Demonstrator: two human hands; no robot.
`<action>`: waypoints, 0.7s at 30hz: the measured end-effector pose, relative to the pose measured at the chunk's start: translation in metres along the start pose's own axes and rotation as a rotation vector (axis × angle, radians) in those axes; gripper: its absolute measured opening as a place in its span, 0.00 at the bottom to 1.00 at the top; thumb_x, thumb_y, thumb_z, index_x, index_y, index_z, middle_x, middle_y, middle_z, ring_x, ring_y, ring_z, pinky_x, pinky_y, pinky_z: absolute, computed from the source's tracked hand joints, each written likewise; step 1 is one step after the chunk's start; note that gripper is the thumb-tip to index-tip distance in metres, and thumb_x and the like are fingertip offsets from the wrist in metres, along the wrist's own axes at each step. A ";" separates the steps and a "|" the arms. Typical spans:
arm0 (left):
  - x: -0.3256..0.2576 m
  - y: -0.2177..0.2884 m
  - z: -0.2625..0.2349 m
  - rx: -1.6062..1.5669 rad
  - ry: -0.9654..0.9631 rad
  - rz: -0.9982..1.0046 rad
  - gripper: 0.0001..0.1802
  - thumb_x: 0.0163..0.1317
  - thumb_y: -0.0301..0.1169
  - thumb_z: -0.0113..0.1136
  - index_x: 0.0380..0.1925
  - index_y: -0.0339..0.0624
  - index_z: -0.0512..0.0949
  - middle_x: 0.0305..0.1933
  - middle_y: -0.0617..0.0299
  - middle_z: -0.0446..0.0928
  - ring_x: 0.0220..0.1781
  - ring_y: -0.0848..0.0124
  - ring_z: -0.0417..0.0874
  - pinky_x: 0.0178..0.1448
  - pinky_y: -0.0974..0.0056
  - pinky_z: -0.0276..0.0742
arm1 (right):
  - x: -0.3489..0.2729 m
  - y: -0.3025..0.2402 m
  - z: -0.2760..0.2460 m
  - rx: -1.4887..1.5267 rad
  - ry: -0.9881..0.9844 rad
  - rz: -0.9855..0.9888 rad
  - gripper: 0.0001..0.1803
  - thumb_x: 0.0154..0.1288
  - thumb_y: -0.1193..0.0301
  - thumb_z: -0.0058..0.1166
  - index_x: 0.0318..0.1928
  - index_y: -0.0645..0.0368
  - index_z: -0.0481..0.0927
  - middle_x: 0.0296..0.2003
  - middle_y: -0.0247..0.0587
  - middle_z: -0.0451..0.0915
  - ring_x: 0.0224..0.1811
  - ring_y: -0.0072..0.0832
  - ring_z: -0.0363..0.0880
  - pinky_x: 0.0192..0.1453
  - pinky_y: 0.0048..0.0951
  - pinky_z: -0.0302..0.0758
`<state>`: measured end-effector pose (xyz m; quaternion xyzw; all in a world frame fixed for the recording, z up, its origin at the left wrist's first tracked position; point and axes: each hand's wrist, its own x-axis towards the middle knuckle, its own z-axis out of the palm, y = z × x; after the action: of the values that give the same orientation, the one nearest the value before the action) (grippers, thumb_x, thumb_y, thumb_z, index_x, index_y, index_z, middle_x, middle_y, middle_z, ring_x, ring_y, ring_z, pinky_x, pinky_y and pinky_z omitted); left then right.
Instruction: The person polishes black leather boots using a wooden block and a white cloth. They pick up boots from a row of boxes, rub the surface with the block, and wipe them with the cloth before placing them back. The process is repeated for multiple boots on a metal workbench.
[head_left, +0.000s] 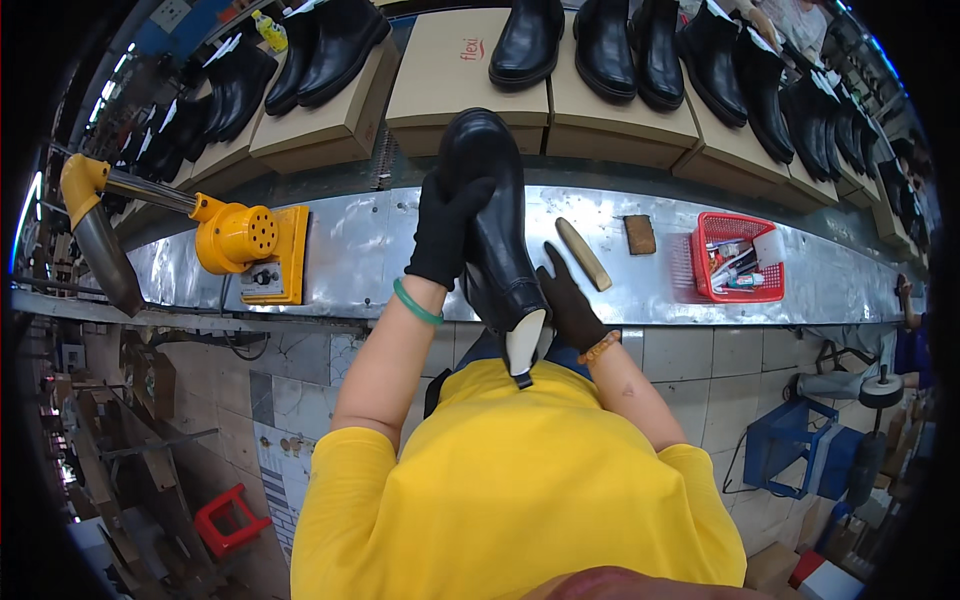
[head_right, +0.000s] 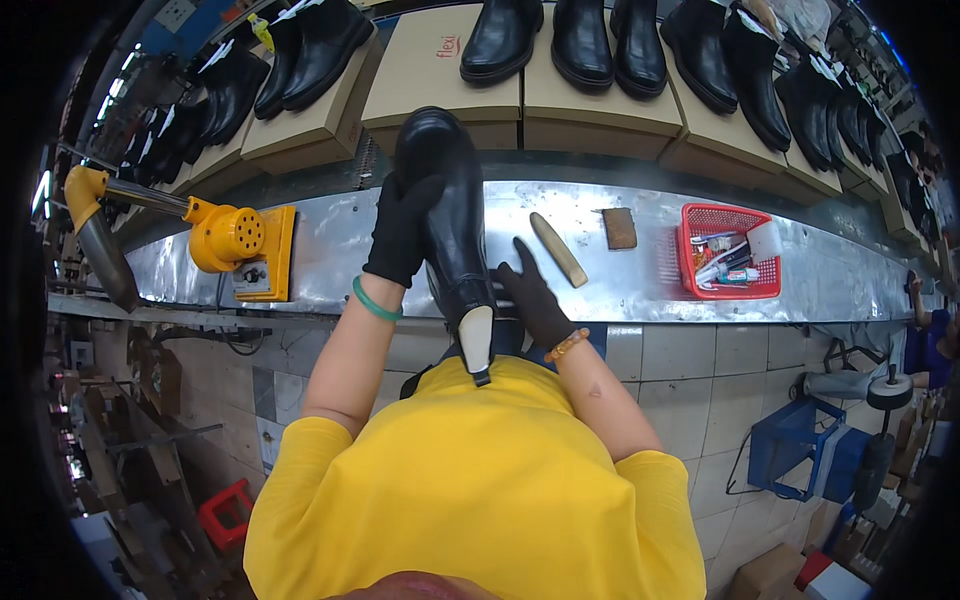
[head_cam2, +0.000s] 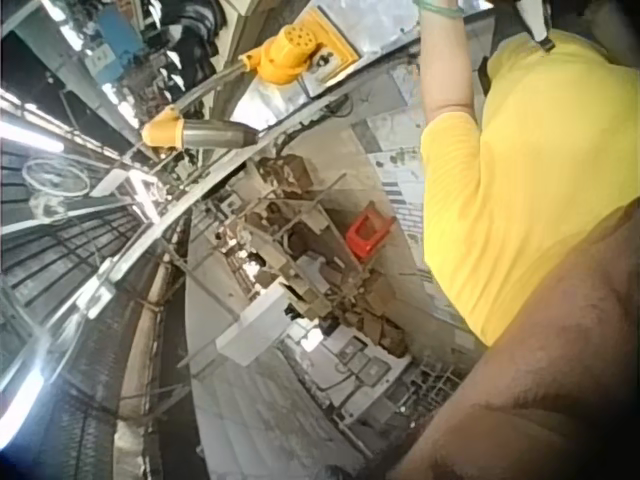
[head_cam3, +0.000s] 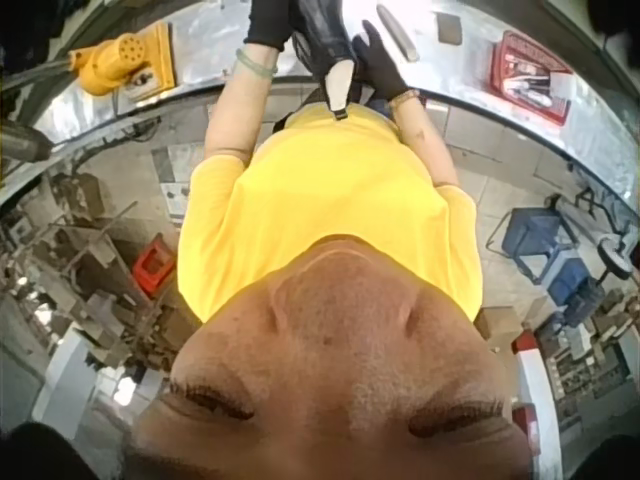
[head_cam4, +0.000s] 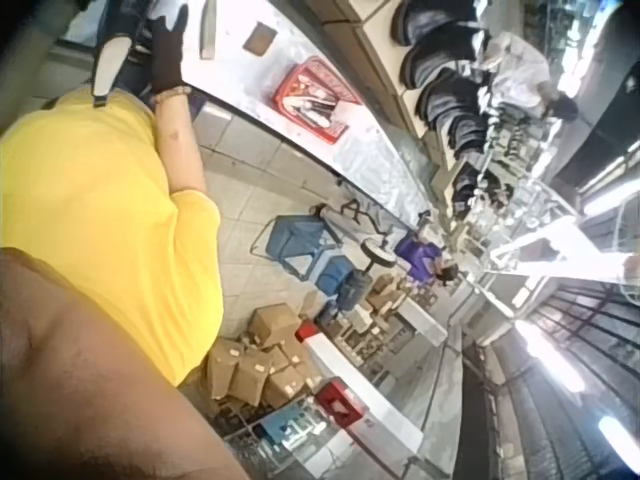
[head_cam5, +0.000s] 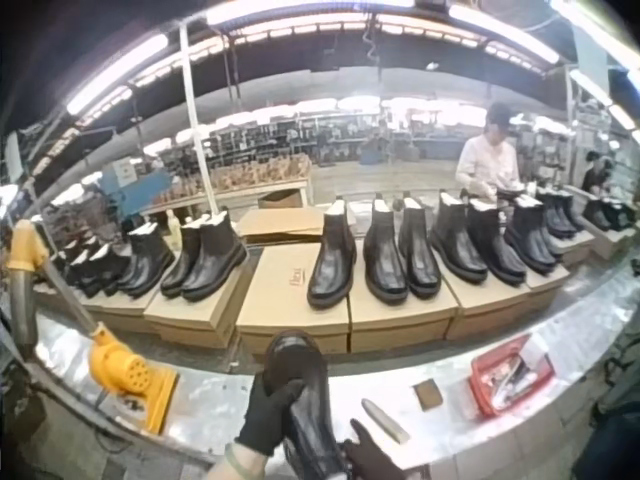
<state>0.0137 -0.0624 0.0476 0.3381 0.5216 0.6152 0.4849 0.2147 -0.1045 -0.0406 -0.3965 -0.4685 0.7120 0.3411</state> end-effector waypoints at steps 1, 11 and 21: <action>-0.001 0.000 -0.001 -0.097 -0.004 0.005 0.32 0.49 0.33 0.69 0.53 0.37 0.69 0.49 0.56 0.74 0.52 0.65 0.76 0.55 0.62 0.73 | -0.001 -0.003 0.015 0.135 -0.044 0.029 0.32 0.70 0.64 0.46 0.70 0.54 0.50 0.58 0.48 0.69 0.56 0.36 0.73 0.56 0.36 0.74; -0.010 0.031 -0.101 -0.218 -0.255 0.139 0.23 0.65 0.34 0.52 0.59 0.38 0.67 0.57 0.54 0.72 0.59 0.64 0.74 0.63 0.61 0.70 | 0.016 -0.042 -0.004 0.631 -0.153 -0.043 0.36 0.66 0.65 0.50 0.71 0.57 0.51 0.66 0.47 0.59 0.65 0.32 0.63 0.67 0.30 0.62; -0.060 -0.012 -0.143 -0.265 -0.011 -0.114 0.25 0.61 0.39 0.53 0.54 0.32 0.71 0.54 0.50 0.74 0.55 0.62 0.76 0.61 0.59 0.72 | 0.037 -0.039 -0.035 0.480 -0.093 0.054 0.35 0.67 0.66 0.49 0.71 0.47 0.50 0.53 0.48 0.72 0.35 0.34 0.81 0.32 0.32 0.80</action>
<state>-0.0970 -0.1640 0.0091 0.2446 0.4515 0.6482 0.5622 0.2338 -0.0462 -0.0219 -0.2832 -0.2902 0.8292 0.3847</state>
